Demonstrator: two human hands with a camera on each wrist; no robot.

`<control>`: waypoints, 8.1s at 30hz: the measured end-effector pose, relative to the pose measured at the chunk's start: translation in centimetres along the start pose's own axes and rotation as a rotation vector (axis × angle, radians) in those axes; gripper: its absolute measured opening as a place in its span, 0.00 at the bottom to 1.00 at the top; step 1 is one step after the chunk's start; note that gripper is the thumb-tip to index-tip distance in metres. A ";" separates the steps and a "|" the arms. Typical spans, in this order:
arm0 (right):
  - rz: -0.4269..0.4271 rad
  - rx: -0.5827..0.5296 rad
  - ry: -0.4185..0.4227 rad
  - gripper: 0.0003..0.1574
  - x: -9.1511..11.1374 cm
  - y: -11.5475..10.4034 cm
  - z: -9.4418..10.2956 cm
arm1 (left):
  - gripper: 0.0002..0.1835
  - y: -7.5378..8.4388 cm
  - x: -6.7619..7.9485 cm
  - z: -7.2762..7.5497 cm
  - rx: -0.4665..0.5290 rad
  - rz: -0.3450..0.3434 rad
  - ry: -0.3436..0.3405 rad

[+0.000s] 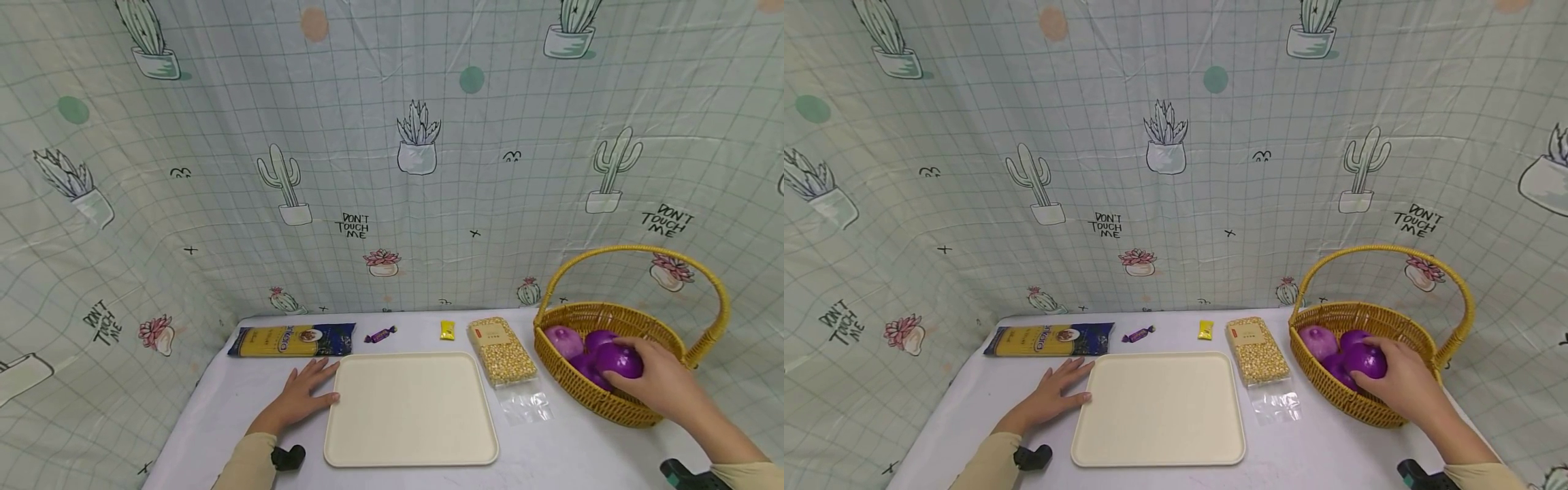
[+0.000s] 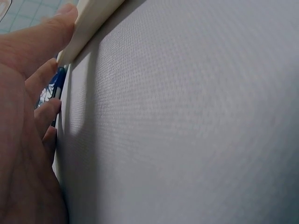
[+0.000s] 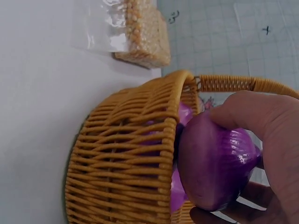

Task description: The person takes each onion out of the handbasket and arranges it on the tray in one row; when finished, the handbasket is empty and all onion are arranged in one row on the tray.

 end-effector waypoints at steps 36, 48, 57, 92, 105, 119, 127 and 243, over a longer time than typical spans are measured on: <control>0.101 -0.098 0.000 0.51 1.0 -7.3 -2.0 | 0.40 -0.4 0.0 -0.3 -0.011 0.010 0.008; 0.180 -0.156 0.045 0.47 1.1 -9.0 -3.7 | 0.40 -0.3 0.0 -0.3 -0.011 0.015 0.004; 0.201 -0.225 0.052 0.41 1.2 -10.4 -5.5 | 0.40 -0.4 0.0 -0.4 -0.015 0.016 0.002; 0.283 -0.282 0.044 0.39 1.1 -15.7 -11.9 | 0.40 -0.4 0.0 -0.5 -0.014 0.022 0.006; 0.324 -0.316 0.041 0.36 0.9 -17.5 -13.4 | 0.40 -0.1 0.1 -0.3 -0.009 0.030 0.005; 0.307 -0.369 0.000 0.37 0.7 -18.8 -15.3 | 0.40 -0.1 0.3 -0.3 -0.027 0.028 0.012; 0.310 -0.383 -0.007 0.37 0.3 -20.0 -16.2 | 0.39 -0.1 0.2 -0.3 -0.012 0.026 0.007; 0.404 -0.439 -0.174 0.49 -1.9 -34.1 -24.2 | 0.38 -0.2 0.1 -0.4 -0.029 -0.015 0.014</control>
Point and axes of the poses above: each hand's wrist, its own x-axis away from the middle knuckle, its own z-axis out of the back of the hand, y = z × x, the point moved 6 cm from there along -x, towards the middle knuckle, and after that the axes turned 10 degrees about y, right-handed, at the moved point
